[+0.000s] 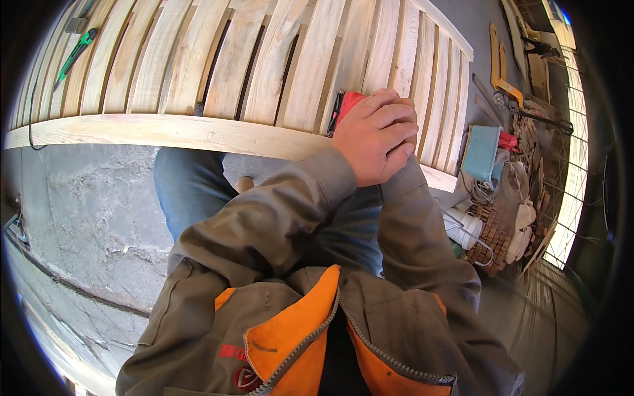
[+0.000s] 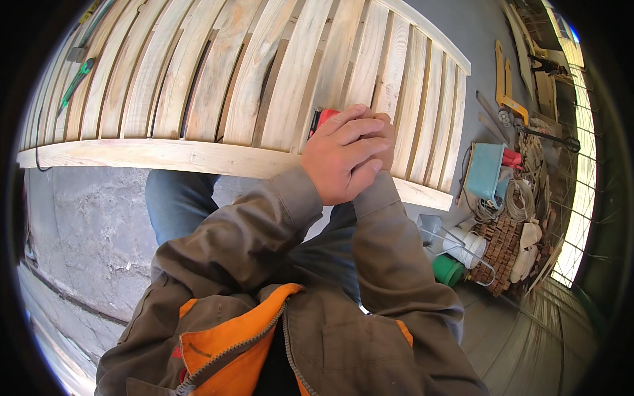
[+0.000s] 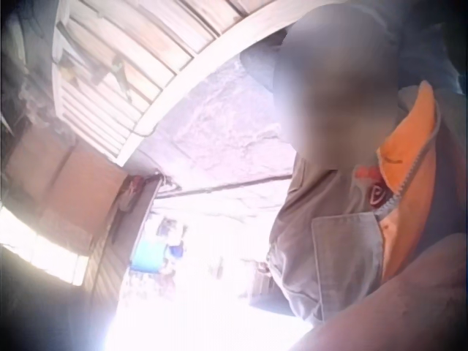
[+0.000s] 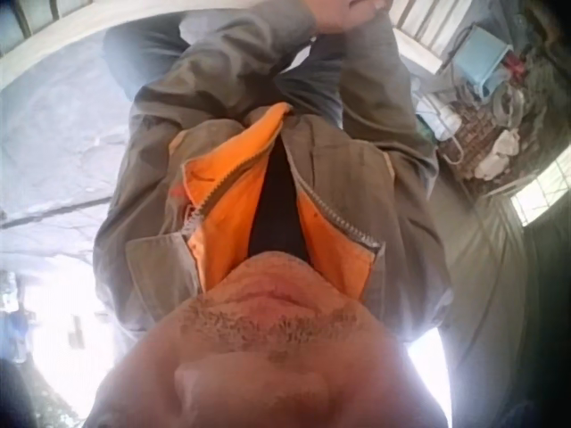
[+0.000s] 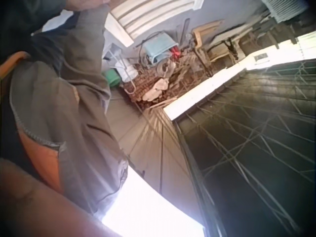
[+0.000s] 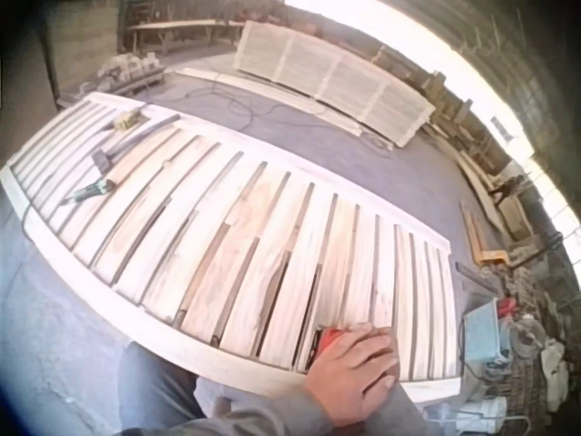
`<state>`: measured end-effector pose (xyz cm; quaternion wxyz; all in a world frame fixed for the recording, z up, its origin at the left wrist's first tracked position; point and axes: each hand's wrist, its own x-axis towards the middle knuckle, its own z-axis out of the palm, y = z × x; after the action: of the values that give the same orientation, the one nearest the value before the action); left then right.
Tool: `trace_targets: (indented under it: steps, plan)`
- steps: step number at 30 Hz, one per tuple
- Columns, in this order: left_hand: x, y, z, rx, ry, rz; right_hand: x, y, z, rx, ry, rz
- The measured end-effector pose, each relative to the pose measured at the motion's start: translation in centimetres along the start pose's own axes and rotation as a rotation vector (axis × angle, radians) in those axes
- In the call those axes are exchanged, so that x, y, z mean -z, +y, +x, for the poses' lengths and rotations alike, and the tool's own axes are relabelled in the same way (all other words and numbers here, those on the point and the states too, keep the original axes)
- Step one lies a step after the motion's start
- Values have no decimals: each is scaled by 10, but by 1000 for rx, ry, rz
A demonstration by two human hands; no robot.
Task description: The person uses a red electric sander to smooth the surface of a wooden slatted structure. They move the sander back and forth across the slats, occasionally adjusting their grip and position to reach different areas.
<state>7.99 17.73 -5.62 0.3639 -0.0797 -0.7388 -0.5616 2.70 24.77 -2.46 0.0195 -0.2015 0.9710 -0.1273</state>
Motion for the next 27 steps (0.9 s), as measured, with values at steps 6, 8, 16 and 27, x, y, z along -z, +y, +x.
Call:
trace_targets:
  steps: [6, 8, 16, 27]
  plan:
    - [21, -8, -3, -24, 40, 28, -5, -2, 3, 4, 7, 15]
    - [22, -6, -3, -22, 55, 34, -5, -3, 4, 9, 8, 14]
    - [13, -3, -2, 5, 117, 30, -5, -1, 7, 17, 8, 4]
    - [16, 4, 0, 27, 108, 29, -9, 4, 5, 35, 9, 16]
